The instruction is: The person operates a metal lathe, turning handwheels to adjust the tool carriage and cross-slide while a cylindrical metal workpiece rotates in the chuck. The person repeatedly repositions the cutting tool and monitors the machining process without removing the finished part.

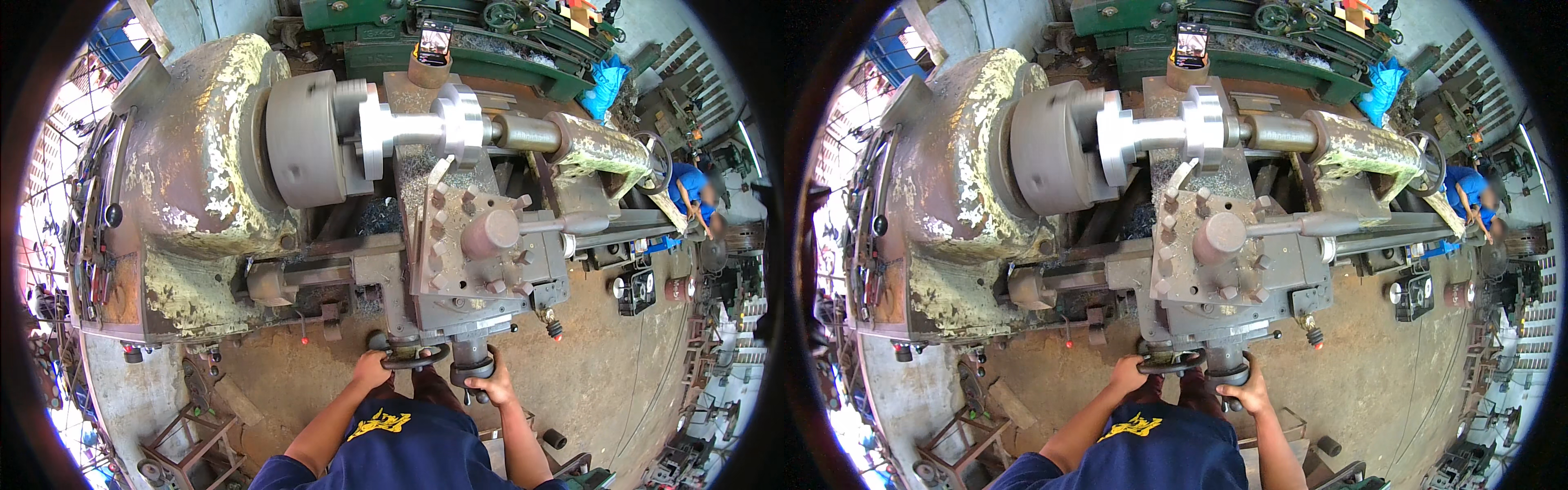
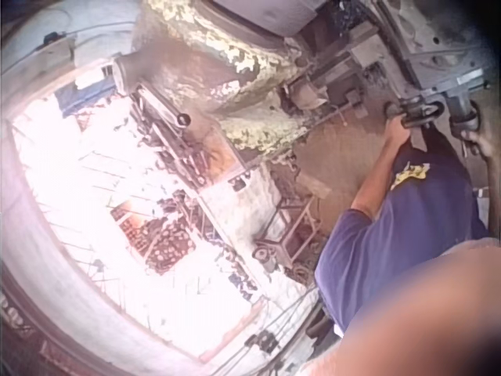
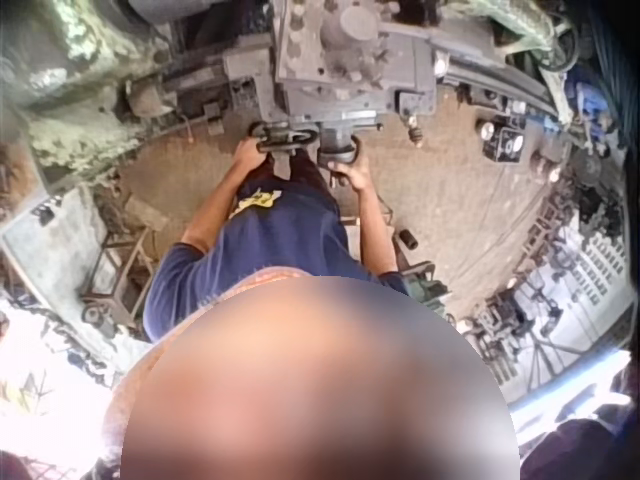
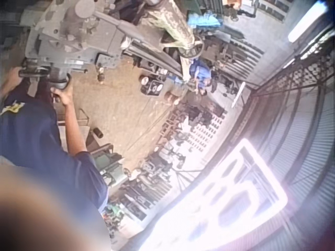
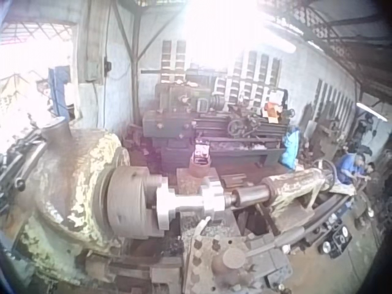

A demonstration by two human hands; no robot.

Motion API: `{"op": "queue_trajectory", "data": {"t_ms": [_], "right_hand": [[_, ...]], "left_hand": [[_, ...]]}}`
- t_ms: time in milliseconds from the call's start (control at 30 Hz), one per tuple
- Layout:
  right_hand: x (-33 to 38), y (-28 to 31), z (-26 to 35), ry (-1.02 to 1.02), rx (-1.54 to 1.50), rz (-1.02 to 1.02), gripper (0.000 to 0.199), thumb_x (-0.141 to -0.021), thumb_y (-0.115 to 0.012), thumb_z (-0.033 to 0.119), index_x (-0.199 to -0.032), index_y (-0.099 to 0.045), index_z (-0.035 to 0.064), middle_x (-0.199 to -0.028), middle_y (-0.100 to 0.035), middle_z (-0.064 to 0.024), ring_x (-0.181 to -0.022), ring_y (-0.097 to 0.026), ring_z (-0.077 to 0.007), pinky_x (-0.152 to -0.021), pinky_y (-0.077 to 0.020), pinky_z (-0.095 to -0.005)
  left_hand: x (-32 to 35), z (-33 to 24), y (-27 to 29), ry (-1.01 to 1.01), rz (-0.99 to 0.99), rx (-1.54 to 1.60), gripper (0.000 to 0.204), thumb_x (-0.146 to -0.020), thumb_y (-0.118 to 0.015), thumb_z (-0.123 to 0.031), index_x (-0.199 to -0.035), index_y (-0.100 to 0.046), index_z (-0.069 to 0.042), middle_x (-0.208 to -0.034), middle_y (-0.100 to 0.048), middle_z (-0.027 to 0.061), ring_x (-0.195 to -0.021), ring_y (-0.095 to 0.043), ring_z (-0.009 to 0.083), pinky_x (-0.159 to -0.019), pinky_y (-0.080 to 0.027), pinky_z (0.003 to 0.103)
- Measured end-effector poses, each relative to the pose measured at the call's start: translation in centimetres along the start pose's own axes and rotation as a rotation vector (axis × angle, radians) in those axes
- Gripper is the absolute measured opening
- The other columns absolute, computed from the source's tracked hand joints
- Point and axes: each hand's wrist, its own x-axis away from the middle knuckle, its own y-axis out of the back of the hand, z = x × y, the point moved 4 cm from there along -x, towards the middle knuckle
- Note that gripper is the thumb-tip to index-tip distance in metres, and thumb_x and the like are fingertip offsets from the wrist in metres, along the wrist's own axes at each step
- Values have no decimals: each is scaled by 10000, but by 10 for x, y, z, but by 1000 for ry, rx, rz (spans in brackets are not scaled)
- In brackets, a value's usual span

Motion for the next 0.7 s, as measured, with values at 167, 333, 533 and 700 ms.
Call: {"op": "queue_trajectory", "data": {"t_ms": [167, 333, 533, 700], "right_hand": [[-2, 1, -5, 11, -28, 17, 1111, -527, -913, 175, -1426, -303, -60, -1223, -568, -236, -1098, -600, -316, -928, -511, -408], [-4, 2, -9, -1, -66, 32, 1099, -532, -906, 168, -1421, -304, -66, -1216, -575, -231, -1099, -597, -304, -935, -502, -401], [-4, 2, -8, 10, -40, 32, 1108, -526, -908, 180, -1422, -306, -69, -1236, -565, -228, -1112, -591, -307, -955, -488, -400], [-3, 2, -7, 2, -35, 30, 1115, -523, -910, 184, -1424, -304, -69, -1261, -547, -228, -1134, -580, -313, -969, -480, -404]], "left_hand": [[1, 0, 0, 15, -14, 40, 317, -696, -646, -218, -937, -701, -18, -1022, -662, 218, -997, -614, 403, -893, -503, 460], [2, 0, 0, 6, -33, 45, 302, -701, -638, -201, -931, -692, -13, -1009, -661, 219, -992, -612, 407, -887, -502, 462], [1, -3, 2, 6, -29, 40, 271, -709, -633, -185, -908, -684, -8, -979, -660, 219, -982, -611, 407, -871, -504, 463], [1, -2, 0, -4, -54, 31, 259, -711, -631, -179, -899, -683, -9, -969, -659, 219, -971, -609, 405, -867, -503, 465]]}}
